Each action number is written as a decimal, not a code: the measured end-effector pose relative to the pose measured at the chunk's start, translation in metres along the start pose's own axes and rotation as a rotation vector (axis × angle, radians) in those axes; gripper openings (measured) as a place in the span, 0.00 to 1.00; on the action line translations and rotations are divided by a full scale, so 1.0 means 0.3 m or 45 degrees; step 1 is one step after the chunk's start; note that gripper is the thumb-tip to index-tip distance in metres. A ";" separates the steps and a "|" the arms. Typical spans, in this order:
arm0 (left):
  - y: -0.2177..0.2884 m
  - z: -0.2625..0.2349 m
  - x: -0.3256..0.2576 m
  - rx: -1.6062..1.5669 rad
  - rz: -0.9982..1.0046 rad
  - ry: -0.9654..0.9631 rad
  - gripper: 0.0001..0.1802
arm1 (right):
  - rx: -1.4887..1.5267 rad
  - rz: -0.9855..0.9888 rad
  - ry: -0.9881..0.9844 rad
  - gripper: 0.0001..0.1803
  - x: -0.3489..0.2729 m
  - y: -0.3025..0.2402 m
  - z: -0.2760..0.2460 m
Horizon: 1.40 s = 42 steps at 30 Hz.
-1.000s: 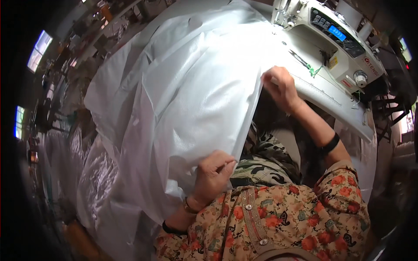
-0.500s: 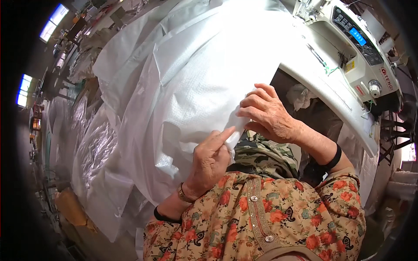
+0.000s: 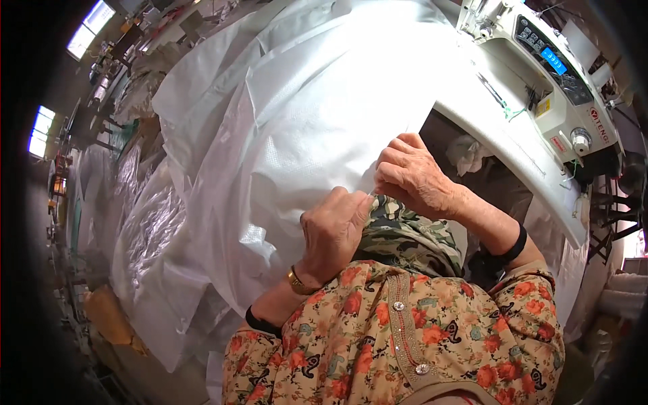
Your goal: Sewing the edges of a large white plastic sheet using an industrial sewing machine.
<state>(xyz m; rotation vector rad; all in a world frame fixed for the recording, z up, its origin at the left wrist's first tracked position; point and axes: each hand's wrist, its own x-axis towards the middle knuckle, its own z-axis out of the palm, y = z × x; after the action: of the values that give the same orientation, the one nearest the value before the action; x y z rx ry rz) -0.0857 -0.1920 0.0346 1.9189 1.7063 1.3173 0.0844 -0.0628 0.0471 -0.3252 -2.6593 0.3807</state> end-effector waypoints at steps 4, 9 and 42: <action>0.037 -0.039 0.040 0.256 0.283 0.062 0.06 | -0.060 -0.011 0.015 0.10 0.008 -0.011 -0.001; 0.032 -0.046 0.009 0.308 0.277 -0.057 0.20 | -0.120 -0.023 0.052 0.10 0.009 -0.012 -0.005; -0.078 -0.206 0.150 -0.504 -0.285 -0.357 0.10 | -0.220 0.192 0.055 0.22 0.033 0.597 -0.188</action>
<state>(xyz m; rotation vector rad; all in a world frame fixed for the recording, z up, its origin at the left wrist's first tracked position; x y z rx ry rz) -0.1515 -0.1678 0.0729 1.5527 1.3572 1.1373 0.1307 0.1195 0.0434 -0.5831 -2.6384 0.1868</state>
